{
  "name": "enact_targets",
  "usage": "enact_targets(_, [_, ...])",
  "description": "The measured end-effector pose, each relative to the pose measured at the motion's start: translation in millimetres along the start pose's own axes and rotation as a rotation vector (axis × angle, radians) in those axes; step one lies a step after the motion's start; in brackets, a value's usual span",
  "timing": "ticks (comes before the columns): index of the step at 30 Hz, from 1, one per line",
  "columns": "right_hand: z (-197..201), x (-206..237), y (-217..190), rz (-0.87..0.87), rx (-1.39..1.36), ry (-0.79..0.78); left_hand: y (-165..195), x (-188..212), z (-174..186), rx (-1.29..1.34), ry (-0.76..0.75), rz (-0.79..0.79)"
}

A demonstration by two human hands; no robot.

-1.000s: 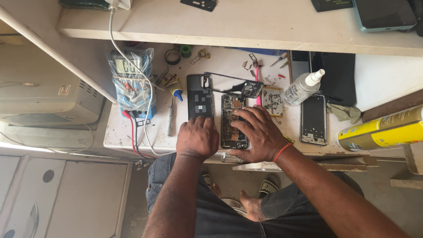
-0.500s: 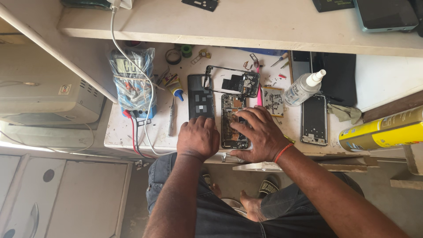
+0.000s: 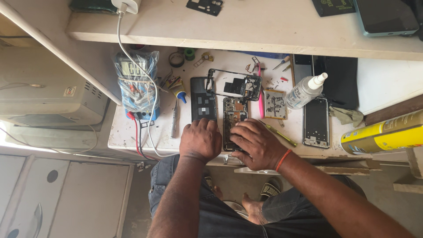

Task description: The person disassembles a smartphone at a repair bench, prying open the back cover and removing the battery, then handles the exposed internal board and transfers components between the phone body and other phone parts on the bench, using a screwdriver and pry tool by hand.

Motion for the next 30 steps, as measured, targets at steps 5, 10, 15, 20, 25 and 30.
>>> enact_targets(5, [0, -1, -3, -0.065, -0.044, -0.013, 0, 0, 0, -0.008, -0.012, -0.003])
enact_targets(10, [4, 5, -10, -0.099, -0.03, 0.035, 0, -1, -1, 0.008, -0.009, 0.013])
enact_targets(15, [7, 7, -16, -0.116, -0.028, 0.106, 0, 0, -2, -0.003, -0.016, 0.005])
enact_targets(20, [20, 3, -12, -0.144, 0.041, 0.215, 0, -1, -1, 0.007, -0.024, 0.015])
enact_targets(25, [32, 1, 3, -0.251, 0.042, 0.35, 1, -1, -1, -0.001, -0.031, 0.026])
enact_targets(30, [39, 1, 21, -0.303, 0.03, 0.493, 1, -1, -1, 0.004, -0.026, 0.023])
Point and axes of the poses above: each hand's wrist, its own x-axis away from the middle knuckle, its own z-axis out of the back of the hand, y = z × x, the point moved 5 cm from there along -x, towards the middle knuckle, and after that the axes turned 10 degrees about y, right-handed, at the moved point
